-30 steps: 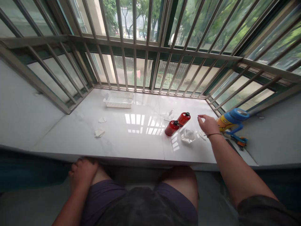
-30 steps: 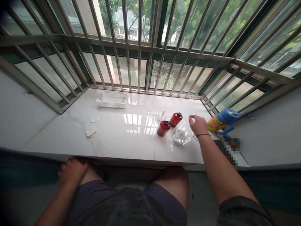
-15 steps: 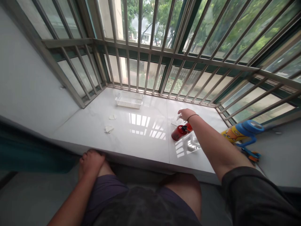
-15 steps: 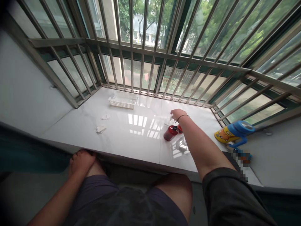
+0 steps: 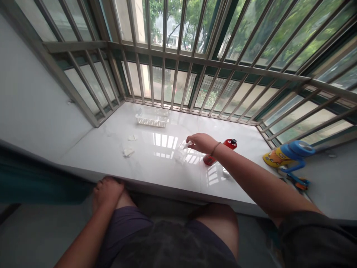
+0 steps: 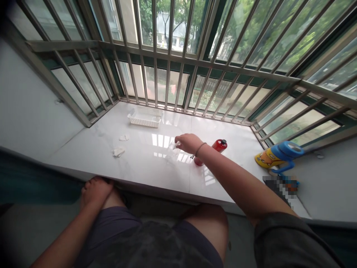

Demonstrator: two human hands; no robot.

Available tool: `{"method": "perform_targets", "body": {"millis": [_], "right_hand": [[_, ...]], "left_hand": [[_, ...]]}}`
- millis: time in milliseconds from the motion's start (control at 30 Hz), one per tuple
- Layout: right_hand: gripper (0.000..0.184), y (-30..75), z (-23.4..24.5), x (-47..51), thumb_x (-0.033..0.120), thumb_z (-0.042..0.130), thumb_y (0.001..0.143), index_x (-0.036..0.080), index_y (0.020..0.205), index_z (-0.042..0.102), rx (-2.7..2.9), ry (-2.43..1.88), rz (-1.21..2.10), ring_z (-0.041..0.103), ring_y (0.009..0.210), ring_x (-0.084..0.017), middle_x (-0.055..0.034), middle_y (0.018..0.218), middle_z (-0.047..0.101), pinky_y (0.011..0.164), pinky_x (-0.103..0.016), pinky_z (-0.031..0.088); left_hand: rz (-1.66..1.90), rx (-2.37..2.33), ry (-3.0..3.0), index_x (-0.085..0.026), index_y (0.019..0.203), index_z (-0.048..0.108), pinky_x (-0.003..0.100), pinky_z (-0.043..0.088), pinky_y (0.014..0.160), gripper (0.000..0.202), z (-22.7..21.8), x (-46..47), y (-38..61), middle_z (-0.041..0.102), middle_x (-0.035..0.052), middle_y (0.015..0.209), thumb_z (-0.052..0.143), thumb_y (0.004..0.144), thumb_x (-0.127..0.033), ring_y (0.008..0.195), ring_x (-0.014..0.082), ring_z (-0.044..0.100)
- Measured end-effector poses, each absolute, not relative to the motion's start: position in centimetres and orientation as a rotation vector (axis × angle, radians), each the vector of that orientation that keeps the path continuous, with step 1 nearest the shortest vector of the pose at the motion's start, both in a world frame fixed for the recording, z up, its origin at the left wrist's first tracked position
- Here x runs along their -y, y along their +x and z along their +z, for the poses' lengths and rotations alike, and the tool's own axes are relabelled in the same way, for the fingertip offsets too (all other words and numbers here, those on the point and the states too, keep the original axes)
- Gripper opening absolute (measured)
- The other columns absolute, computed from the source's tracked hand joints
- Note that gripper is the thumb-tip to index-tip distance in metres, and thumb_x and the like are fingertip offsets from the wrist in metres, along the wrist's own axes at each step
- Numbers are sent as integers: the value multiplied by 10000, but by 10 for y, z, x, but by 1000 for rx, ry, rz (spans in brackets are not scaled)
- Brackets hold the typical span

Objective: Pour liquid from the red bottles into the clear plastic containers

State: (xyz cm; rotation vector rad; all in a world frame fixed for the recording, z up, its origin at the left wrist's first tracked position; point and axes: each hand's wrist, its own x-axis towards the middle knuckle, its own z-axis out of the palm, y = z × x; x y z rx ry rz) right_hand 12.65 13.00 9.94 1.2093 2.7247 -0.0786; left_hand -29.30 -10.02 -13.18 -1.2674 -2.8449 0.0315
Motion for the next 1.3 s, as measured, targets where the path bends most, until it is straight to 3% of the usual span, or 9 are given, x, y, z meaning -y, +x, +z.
{"method": "perform_targets", "body": {"millis": [267,433,500,600,700,767,900,1100,1300], "right_hand": [[231,87,74,-83,366,675,1031,291,1241,735,-2795,874,-199,737,1050,-251,-50,1135,805,836,-323,486],[457,106,87,-84,565,615,1052,267,1395,664,-2842,873,-203,710,1140,-279,-97,1287,761,889,-356,513],[483,124,99,-93,599,511,1087,270,1410,655,-2846,1015,-142,686,1190,-279,-106,1329,743,948,-369,508],[436,164,116,-118,587,435,1109,343,1392,659,-2620,1554,32,641,1268,-260,-71,1376,723,1030,-369,485],[492,212,123,-147,491,354,1123,205,1397,646,-2268,1990,158,639,1260,-360,-221,1331,710,987,-489,508],[523,241,120,-162,470,379,1105,95,1343,654,-2009,2194,164,682,1150,-416,-312,1206,717,889,-536,532],[477,278,97,-176,499,507,1059,91,1222,691,-1812,2291,19,733,925,-348,-235,990,747,759,-434,534],[449,290,72,-171,466,410,1095,114,1255,638,-1915,2314,66,712,920,-310,-199,1030,744,721,-388,465],[440,275,103,-158,501,359,1106,173,1236,622,-2103,2362,388,671,843,-282,-155,1005,748,668,-365,354]], "left_hand": [[48,2826,-1278,29,1291,627,548,449,1005,738,-134,100,-295,692,325,1253,496,875,-567,1224,479,599],[44,2838,-1275,25,1304,622,547,446,1005,745,-135,100,-296,691,329,1260,503,876,-573,1227,481,599],[46,2839,-1276,23,1302,622,546,447,1003,744,-135,100,-296,693,324,1256,503,878,-576,1229,481,598],[46,2833,-1276,25,1291,625,543,448,1000,746,-136,99,-296,695,318,1248,509,871,-580,1222,478,599],[36,2833,-1275,30,1287,624,545,445,1000,748,-137,99,-296,693,325,1246,508,866,-576,1216,480,601],[25,2836,-1276,33,1287,622,547,440,1004,747,-138,100,-297,693,333,1244,505,864,-571,1216,483,601],[8,2823,-1273,41,1286,621,550,435,1008,748,-139,100,-297,693,338,1231,495,860,-561,1218,483,595],[26,2823,-1275,45,1295,617,551,438,1009,762,-139,100,-298,686,338,1244,502,857,-568,1207,483,598],[35,2825,-1278,40,1291,617,561,441,1014,749,-136,99,-296,690,335,1231,493,868,-566,1220,491,602]]}}
